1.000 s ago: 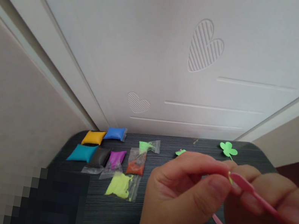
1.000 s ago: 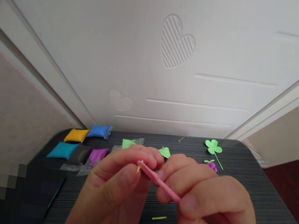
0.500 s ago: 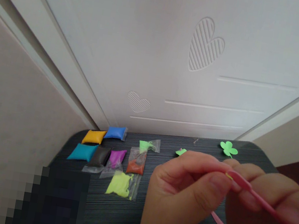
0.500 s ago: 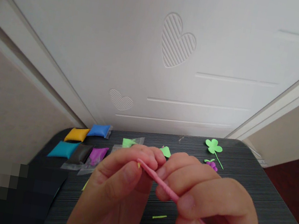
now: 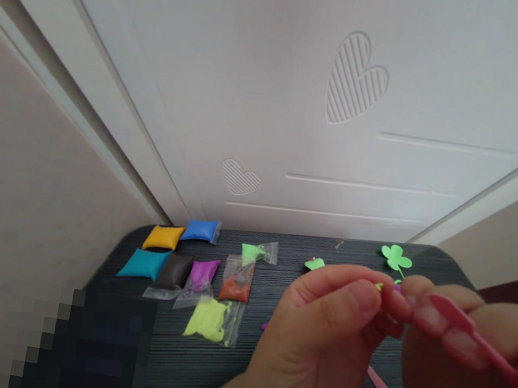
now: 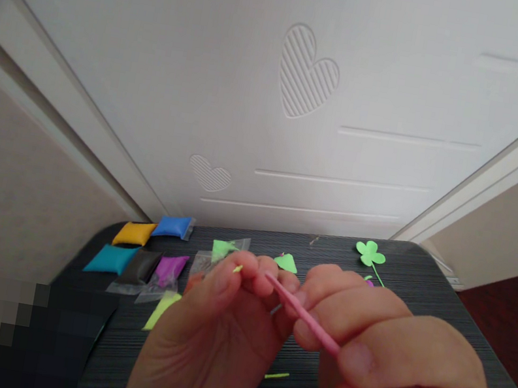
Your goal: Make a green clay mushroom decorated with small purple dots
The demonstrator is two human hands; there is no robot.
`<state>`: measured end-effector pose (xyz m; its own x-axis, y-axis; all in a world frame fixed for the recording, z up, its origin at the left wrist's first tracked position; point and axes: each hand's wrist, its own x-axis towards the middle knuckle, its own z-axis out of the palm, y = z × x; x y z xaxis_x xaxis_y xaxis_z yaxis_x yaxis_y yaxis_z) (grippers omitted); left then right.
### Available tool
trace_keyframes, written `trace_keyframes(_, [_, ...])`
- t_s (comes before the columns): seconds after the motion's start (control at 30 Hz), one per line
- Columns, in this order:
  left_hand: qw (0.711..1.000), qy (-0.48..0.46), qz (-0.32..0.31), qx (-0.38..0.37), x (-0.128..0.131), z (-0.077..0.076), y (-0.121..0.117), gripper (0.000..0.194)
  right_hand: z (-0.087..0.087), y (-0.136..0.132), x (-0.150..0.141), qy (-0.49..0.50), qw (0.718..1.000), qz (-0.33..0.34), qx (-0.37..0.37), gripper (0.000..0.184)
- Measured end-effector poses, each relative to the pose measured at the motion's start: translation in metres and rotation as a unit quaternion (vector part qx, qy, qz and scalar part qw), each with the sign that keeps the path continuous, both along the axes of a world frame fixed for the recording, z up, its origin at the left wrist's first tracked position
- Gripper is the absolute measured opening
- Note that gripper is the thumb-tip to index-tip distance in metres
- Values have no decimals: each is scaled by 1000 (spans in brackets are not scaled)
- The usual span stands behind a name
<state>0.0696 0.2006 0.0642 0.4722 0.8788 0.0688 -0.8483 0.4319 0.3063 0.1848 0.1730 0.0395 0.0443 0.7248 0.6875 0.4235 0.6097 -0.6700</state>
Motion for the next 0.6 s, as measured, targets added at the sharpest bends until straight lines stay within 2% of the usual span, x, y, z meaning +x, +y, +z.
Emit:
trace_keyframes(0.07, [999, -20, -26, -15, 1, -2, 0, 11, 4, 2, -3, 146, 989, -11, 32, 7])
trace_keyframes(0.13, [998, -31, -42, -26, 1, -3, -1, 10, 7, 2, -4, 209, 977, -14, 36, 8])
trace_keyframes(0.3, [996, -51, -66, -35, 0, -4, -1, 10, 8, 4, 0, 214, 976, 3, 34, 10])
trace_keyframes(0.6, [995, -63, -70, -40, -1, -3, -2, 9, 6, 8, -1, 211, 976, 12, 60, 5])
